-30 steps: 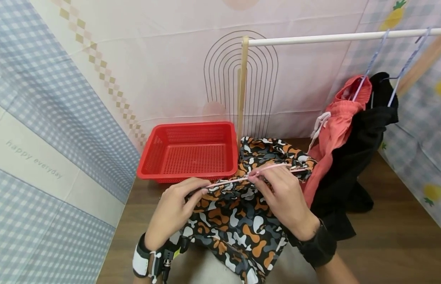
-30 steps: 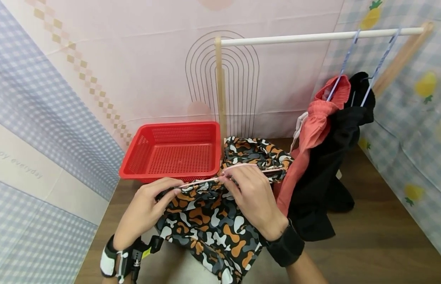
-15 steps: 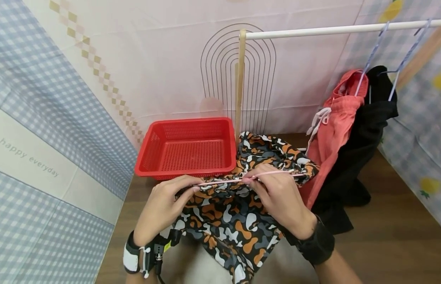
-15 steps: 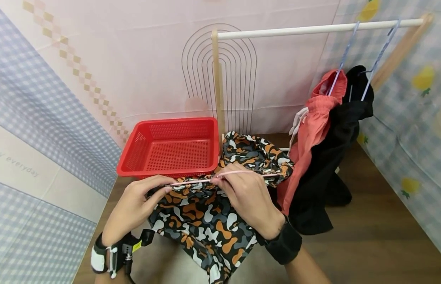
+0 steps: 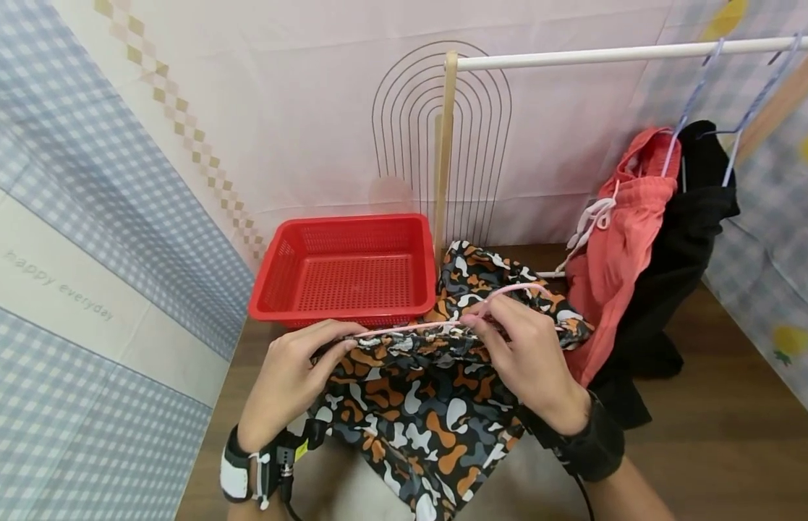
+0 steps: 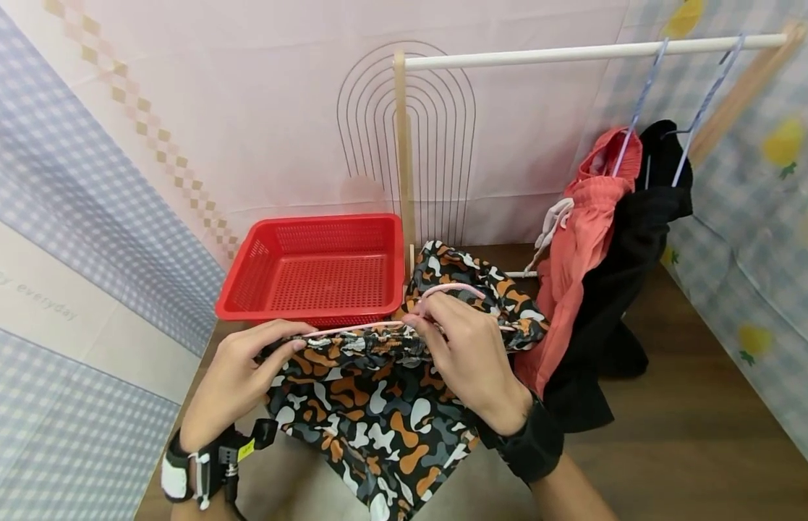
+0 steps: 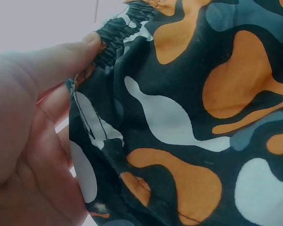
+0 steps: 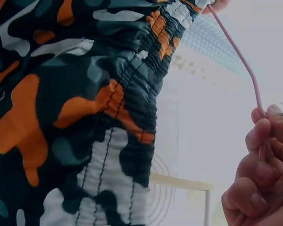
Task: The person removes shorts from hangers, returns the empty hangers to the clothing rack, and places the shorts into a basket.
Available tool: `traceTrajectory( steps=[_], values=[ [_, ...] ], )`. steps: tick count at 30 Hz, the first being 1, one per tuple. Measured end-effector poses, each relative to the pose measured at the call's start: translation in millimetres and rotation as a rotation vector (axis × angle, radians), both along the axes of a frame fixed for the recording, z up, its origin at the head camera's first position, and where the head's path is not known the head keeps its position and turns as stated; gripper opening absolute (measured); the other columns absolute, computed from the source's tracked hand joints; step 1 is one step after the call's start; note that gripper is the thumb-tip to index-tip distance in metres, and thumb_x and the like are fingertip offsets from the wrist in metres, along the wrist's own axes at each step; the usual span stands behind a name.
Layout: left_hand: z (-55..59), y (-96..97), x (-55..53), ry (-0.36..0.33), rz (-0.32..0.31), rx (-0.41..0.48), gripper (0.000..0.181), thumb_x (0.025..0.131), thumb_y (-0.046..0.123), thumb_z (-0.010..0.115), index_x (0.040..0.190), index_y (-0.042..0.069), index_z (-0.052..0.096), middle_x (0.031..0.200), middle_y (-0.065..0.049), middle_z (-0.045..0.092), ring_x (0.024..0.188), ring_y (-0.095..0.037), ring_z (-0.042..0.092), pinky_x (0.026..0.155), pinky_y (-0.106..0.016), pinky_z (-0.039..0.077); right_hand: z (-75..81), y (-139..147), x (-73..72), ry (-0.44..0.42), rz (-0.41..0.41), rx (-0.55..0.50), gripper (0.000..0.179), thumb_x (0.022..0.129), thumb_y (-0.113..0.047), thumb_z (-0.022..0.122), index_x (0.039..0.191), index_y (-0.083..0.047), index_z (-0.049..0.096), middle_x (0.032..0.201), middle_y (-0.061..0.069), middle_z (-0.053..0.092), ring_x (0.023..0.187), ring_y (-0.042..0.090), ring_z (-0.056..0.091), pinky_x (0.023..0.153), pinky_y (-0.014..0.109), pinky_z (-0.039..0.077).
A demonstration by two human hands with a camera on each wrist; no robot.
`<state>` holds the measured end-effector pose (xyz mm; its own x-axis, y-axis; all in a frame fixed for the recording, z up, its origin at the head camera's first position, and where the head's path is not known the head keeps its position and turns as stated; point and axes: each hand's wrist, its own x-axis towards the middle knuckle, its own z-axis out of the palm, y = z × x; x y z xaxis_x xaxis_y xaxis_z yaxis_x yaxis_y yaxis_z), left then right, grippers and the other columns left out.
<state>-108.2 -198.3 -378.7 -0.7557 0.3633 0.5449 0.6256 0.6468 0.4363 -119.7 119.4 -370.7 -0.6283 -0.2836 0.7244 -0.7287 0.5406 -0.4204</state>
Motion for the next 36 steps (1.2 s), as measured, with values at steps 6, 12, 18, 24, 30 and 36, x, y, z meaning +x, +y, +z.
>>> traceTrajectory(
  steps=[6,12,18,24,30,36],
  values=[
    [-0.1,-5.8,2.1,0.017,0.01,0.043,0.035,0.091,0.002,0.081,0.12,0.021,0.078,0.114,0.009,0.077,0.081,-0.006,0.059,0.069,-0.026,0.045,0.1,2,-1.5,-0.048,-0.025,-0.044,0.018,0.088,0.006,0.079,0.093,-0.009,0.071,0.088,0.0,0.07,0.07,0.006,0.051,0.064,0.017,0.039],
    [-6.8,-12.5,4.7,-0.03,-0.026,0.147,0.038,0.091,-0.005,0.078,0.121,0.018,0.078,0.116,0.005,0.077,0.086,-0.008,0.066,0.071,-0.016,0.046,-0.9,7,0.2,-0.074,-0.047,-0.051,0.017,0.09,0.004,0.078,0.096,-0.01,0.071,0.093,0.001,0.072,0.075,0.008,0.055,0.069,0.019,0.041],
    [-10.7,-16.9,2.1,-0.045,-0.064,0.237,0.037,0.093,-0.007,0.075,0.123,0.014,0.078,0.119,0.002,0.077,0.109,-0.013,0.073,0.087,-0.015,0.053,0.0,11,-0.7,-0.1,-0.056,-0.081,0.016,0.091,0.006,0.076,0.097,-0.008,0.071,0.095,0.003,0.074,0.071,0.008,0.05,0.066,0.018,0.039],
    [-19.0,-22.2,-1.4,0.033,-0.058,0.324,0.04,0.09,-0.012,0.075,0.122,0.012,0.079,0.116,-0.003,0.079,0.103,-0.012,0.074,0.081,-0.015,0.051,-1.5,15,-4.8,-0.095,-0.068,-0.093,0.015,0.092,0.006,0.075,0.098,-0.007,0.072,0.095,0.004,0.074,0.073,0.007,0.055,0.068,0.018,0.042],
    [-26.1,-23.1,-4.4,0.092,-0.046,0.435,0.042,0.087,-0.02,0.072,0.12,0.006,0.08,0.115,-0.01,0.079,0.097,-0.01,0.073,0.075,-0.016,0.047,-2.9,21,-7.9,-0.105,-0.096,-0.111,0.008,0.094,0.004,0.074,0.097,-0.003,0.071,0.095,0.006,0.074,0.075,0.008,0.056,0.069,0.017,0.042],
    [-31.4,-16.7,-8.0,0.118,-0.023,0.625,0.037,0.086,-0.026,0.068,0.118,-0.007,0.077,0.116,-0.023,0.076,0.113,-0.017,0.074,0.095,-0.025,0.057,-1.0,24,-9.4,-0.118,-0.144,-0.128,0.01,0.092,0.007,0.075,0.095,-0.002,0.071,0.097,0.008,0.076,0.08,0.01,0.06,0.074,0.016,0.043]
  ],
)
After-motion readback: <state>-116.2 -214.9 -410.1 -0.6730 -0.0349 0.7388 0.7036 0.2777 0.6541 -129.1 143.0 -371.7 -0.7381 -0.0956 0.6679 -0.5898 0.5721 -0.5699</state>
